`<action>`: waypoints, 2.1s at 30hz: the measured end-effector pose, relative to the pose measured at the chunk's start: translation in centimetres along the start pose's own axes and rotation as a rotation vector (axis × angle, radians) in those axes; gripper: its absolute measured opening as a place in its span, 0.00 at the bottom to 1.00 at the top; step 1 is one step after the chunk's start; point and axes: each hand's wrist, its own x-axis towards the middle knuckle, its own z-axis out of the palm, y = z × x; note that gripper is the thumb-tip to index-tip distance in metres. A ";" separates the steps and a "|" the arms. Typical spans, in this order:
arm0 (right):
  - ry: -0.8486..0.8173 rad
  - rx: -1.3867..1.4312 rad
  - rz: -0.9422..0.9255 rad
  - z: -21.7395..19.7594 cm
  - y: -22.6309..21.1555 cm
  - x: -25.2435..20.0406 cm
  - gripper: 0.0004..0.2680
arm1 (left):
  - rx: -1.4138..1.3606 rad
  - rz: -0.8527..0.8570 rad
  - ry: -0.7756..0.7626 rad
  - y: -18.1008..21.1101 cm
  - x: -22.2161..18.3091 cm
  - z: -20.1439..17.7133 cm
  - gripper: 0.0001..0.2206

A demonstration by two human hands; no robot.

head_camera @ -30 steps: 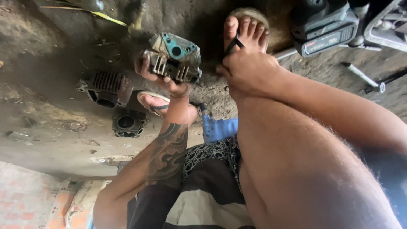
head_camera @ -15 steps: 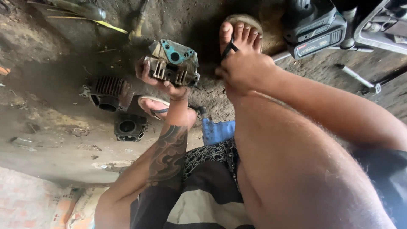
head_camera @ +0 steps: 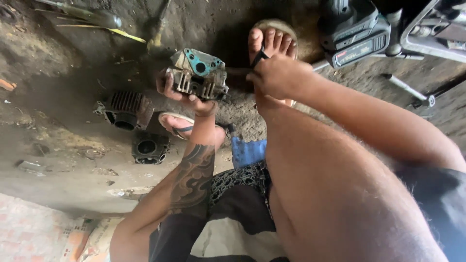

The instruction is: Scraping old gasket residue from a motorcycle engine cylinder head using a flat-head screwdriver.

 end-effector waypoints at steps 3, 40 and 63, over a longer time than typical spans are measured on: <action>-0.130 0.258 -0.345 3.5 3.7 1.2 0.14 | 0.025 -0.029 0.013 0.2 -0.3 -0.4 0.35; 0.243 0.913 -0.218 7.8 12.8 0.5 0.14 | 0.259 0.278 -0.404 16.9 12.0 -8.0 0.44; 0.117 0.478 -1.188 -6.5 7.5 -6.8 0.07 | 0.088 0.503 -0.314 19.7 11.5 -13.5 0.15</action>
